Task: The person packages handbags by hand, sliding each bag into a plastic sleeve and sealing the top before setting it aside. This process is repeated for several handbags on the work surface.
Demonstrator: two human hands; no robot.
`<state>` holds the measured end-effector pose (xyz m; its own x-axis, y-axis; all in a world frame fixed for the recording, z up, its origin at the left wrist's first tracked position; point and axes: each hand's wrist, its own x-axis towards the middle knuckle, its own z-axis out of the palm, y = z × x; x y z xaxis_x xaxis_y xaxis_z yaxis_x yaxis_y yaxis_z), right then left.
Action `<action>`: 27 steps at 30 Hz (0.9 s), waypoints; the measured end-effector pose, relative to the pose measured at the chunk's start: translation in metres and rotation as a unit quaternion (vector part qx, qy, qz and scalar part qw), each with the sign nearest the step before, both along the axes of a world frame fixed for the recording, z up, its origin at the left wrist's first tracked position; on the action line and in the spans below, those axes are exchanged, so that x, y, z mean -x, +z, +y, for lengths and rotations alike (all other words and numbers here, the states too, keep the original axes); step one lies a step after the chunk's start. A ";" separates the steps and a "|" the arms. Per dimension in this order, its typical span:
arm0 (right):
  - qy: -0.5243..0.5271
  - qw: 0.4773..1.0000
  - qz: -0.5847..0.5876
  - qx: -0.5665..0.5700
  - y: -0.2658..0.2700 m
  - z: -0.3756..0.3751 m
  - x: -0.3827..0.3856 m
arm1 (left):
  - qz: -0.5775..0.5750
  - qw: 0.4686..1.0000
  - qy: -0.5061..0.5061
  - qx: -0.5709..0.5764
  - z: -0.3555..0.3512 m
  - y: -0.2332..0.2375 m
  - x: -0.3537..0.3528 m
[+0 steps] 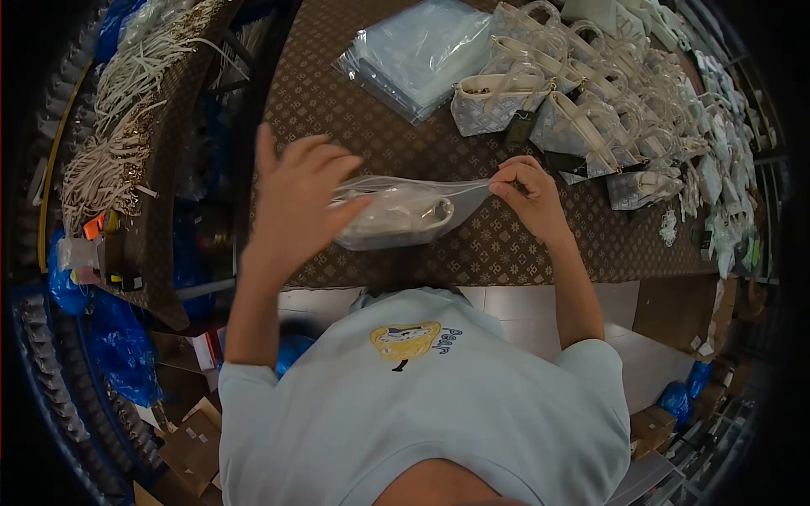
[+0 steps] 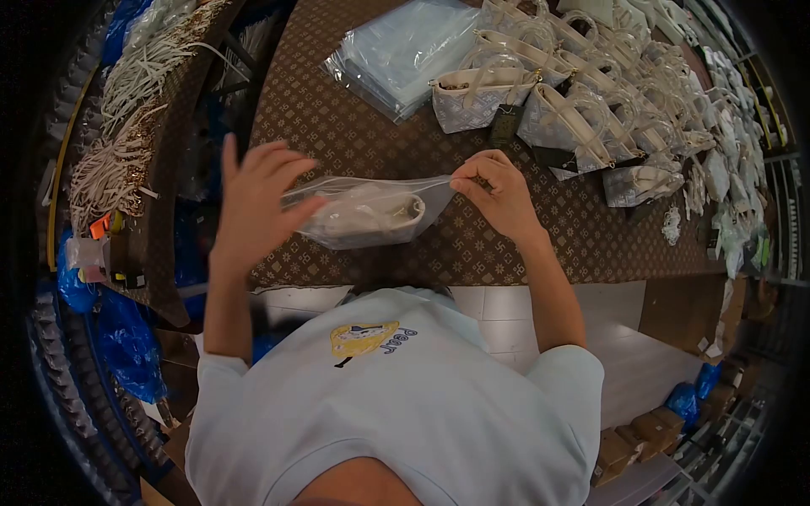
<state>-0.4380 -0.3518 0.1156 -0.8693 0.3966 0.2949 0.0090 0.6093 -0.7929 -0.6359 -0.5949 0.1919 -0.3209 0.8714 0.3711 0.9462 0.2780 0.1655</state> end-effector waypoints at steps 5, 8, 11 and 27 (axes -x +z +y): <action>-0.002 1.000 -0.001 -0.007 -0.002 -0.004 -0.003 | -0.070 0.990 -0.118 -0.037 0.100 -0.051 -0.053; -0.015 1.000 0.005 -0.023 -0.003 0.000 -0.005 | -0.103 0.988 -0.115 0.028 0.113 -0.054 -0.059; -0.014 0.999 0.009 -0.028 -0.003 0.000 -0.007 | -0.091 0.987 -0.132 0.000 0.112 -0.054 -0.059; -0.028 0.999 0.021 -0.036 -0.002 -0.010 -0.013 | -0.018 0.996 -0.077 0.033 0.031 -0.050 -0.015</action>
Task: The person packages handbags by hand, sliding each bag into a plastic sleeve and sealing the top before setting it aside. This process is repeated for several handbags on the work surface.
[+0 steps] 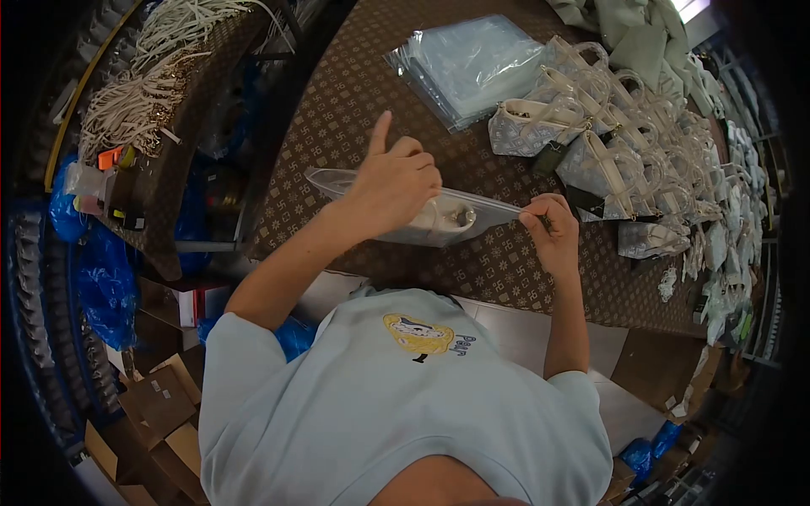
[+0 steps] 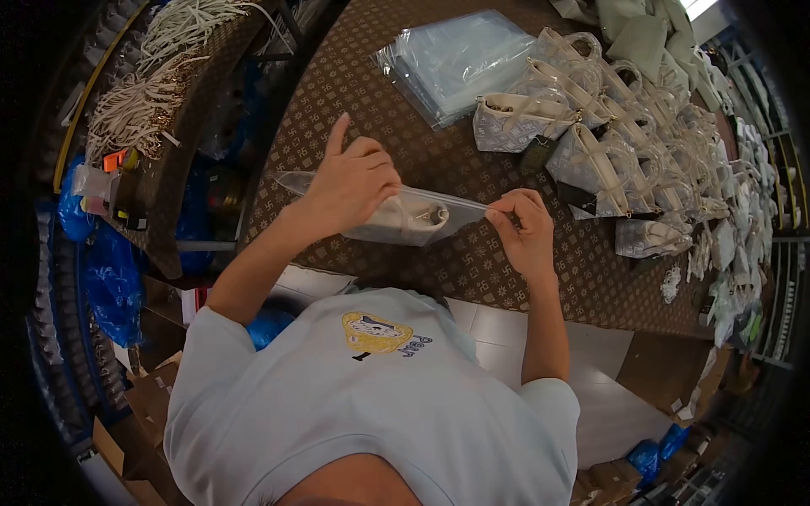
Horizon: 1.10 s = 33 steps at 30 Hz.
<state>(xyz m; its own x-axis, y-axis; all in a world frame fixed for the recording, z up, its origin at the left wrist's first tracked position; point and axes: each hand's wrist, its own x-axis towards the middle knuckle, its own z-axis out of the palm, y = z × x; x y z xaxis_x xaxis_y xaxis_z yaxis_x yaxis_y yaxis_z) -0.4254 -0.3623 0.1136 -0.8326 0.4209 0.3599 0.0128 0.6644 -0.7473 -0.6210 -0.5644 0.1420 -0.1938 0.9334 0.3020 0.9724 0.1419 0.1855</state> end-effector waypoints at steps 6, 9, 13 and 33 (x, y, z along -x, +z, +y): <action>-0.012 0.999 -0.024 0.035 0.000 -0.006 -0.015 | 0.022 0.999 0.044 0.017 -0.051 0.008 0.037; -0.012 0.989 -0.086 0.120 0.009 -0.017 -0.027 | 0.025 0.996 0.070 0.044 -0.061 0.006 0.049; 0.212 0.961 -0.087 0.153 -0.001 -0.002 -0.028 | -0.025 0.989 0.133 -0.066 -0.070 -0.008 0.047; 0.267 0.785 -0.089 0.552 -0.060 -0.122 0.124 | -0.364 0.854 0.233 -0.290 -0.011 -0.108 -0.029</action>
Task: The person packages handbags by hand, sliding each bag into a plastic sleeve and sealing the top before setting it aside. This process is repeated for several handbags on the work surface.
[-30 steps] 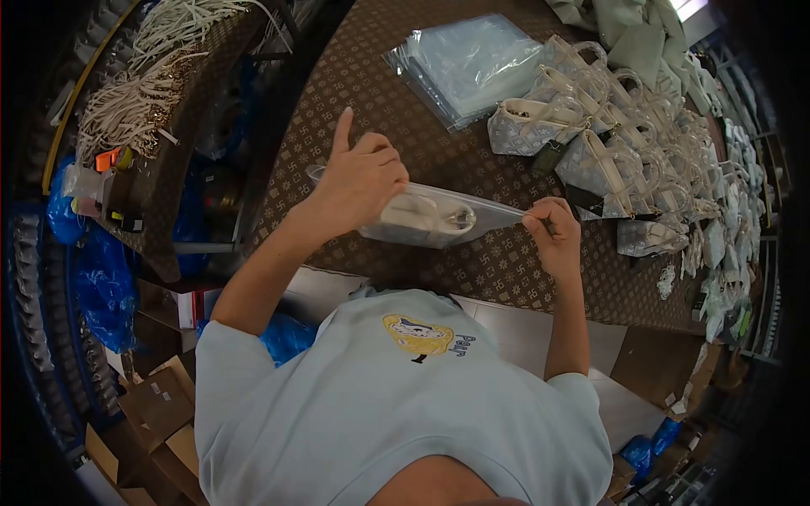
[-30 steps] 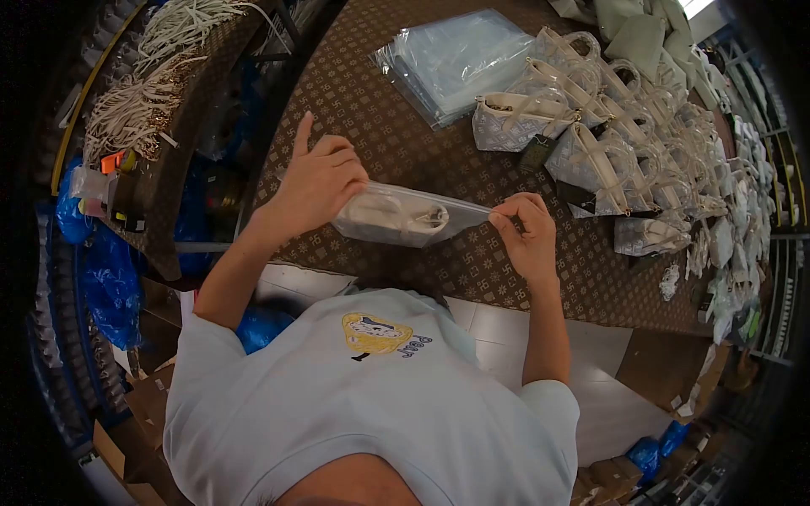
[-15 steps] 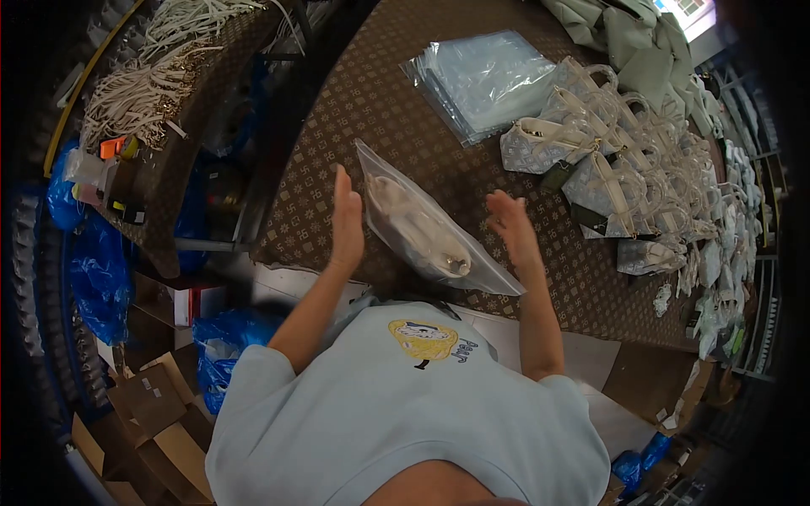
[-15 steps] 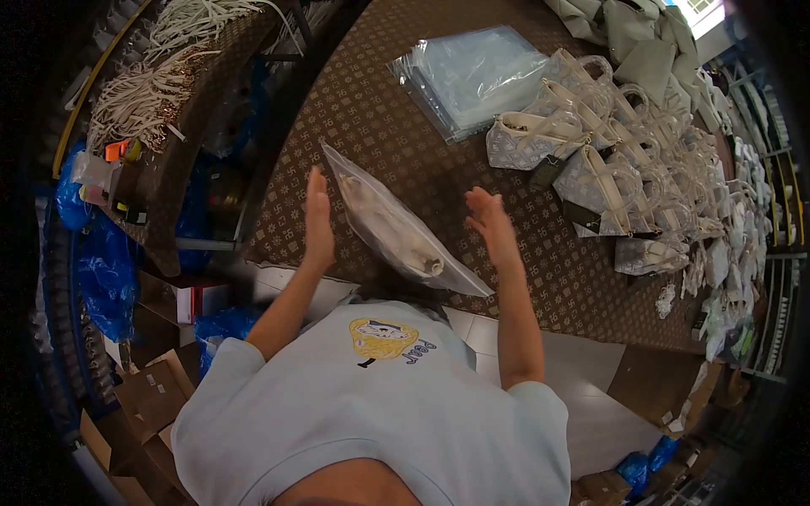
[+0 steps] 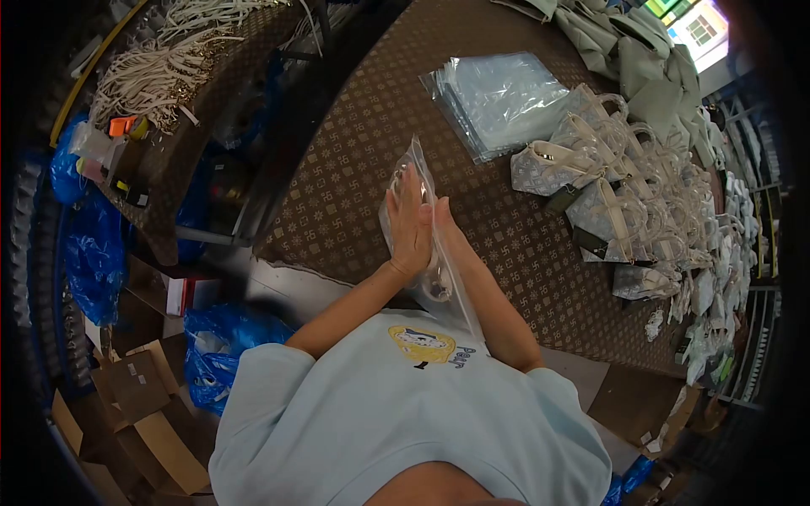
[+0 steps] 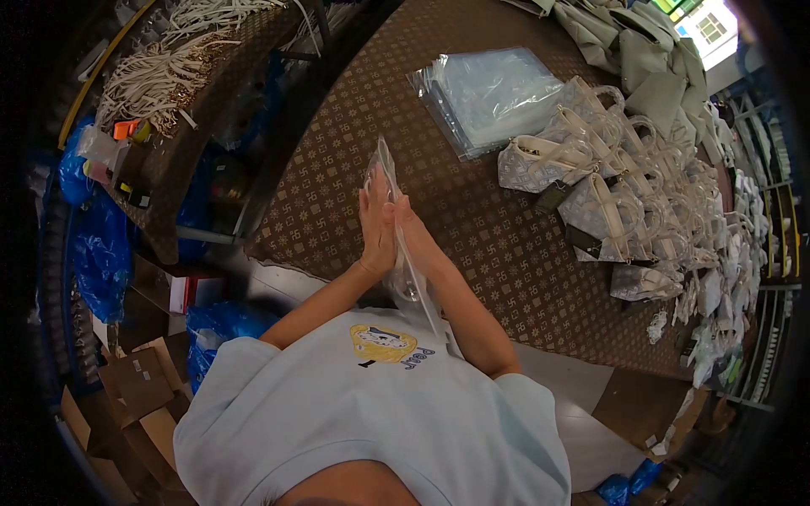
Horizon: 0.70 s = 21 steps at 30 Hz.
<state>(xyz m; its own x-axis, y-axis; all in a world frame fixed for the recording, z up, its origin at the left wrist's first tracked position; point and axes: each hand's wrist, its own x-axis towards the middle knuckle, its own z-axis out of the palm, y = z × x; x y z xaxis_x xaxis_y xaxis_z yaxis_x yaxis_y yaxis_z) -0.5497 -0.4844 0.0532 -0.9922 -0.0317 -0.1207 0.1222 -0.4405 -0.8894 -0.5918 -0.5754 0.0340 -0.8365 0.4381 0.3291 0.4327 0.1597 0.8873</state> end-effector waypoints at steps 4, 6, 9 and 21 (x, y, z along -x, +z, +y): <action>-0.036 0.947 0.108 -0.300 0.042 0.017 -0.016 | 0.183 0.979 -0.071 0.048 -0.017 0.042 0.034; -0.022 0.840 0.167 -0.516 0.061 0.020 -0.025 | 0.283 0.946 -0.128 0.093 -0.032 0.084 0.064; -0.129 0.771 0.139 -0.608 0.072 0.015 -0.031 | 0.306 0.851 -0.347 0.248 -0.039 0.107 0.087; -0.146 0.776 0.117 -0.603 0.074 0.024 -0.044 | 0.314 0.869 -0.291 0.246 -0.078 0.123 0.128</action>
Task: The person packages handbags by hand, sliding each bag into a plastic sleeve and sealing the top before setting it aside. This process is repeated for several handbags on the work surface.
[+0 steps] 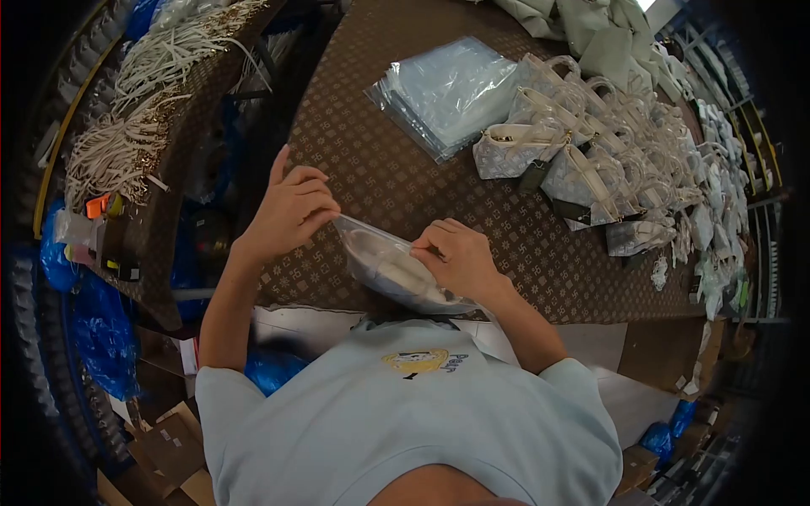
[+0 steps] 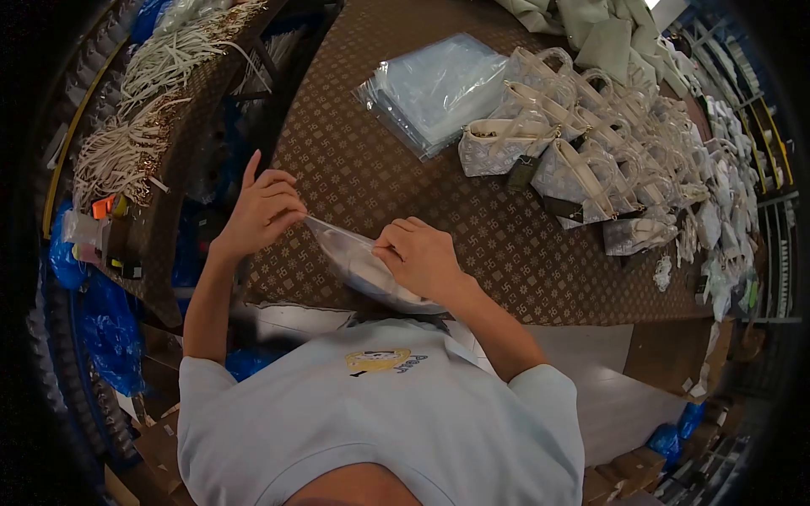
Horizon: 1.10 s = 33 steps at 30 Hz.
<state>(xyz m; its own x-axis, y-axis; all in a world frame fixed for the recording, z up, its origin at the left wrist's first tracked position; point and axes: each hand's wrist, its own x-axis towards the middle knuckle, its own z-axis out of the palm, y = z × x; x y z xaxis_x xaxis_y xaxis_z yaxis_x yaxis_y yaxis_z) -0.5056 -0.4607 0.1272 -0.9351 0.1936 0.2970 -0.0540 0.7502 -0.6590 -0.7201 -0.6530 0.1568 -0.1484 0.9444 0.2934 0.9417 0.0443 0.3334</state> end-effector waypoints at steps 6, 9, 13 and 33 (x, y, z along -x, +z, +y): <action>-0.005 0.999 0.035 -0.010 -0.003 0.019 -0.023 | -0.072 0.974 0.208 -0.049 -0.061 -0.016 0.034; 0.029 0.993 -0.104 0.053 -0.020 0.012 -0.026 | -0.137 0.978 0.156 0.018 -0.026 -0.033 -0.027; 0.074 0.961 -0.263 -0.036 -0.023 0.000 0.021 | 0.032 0.990 0.118 0.075 0.004 -0.028 -0.049; -0.293 0.894 -0.172 -0.292 -0.034 0.271 0.044 | -0.216 0.891 0.400 0.016 -0.024 -0.102 0.113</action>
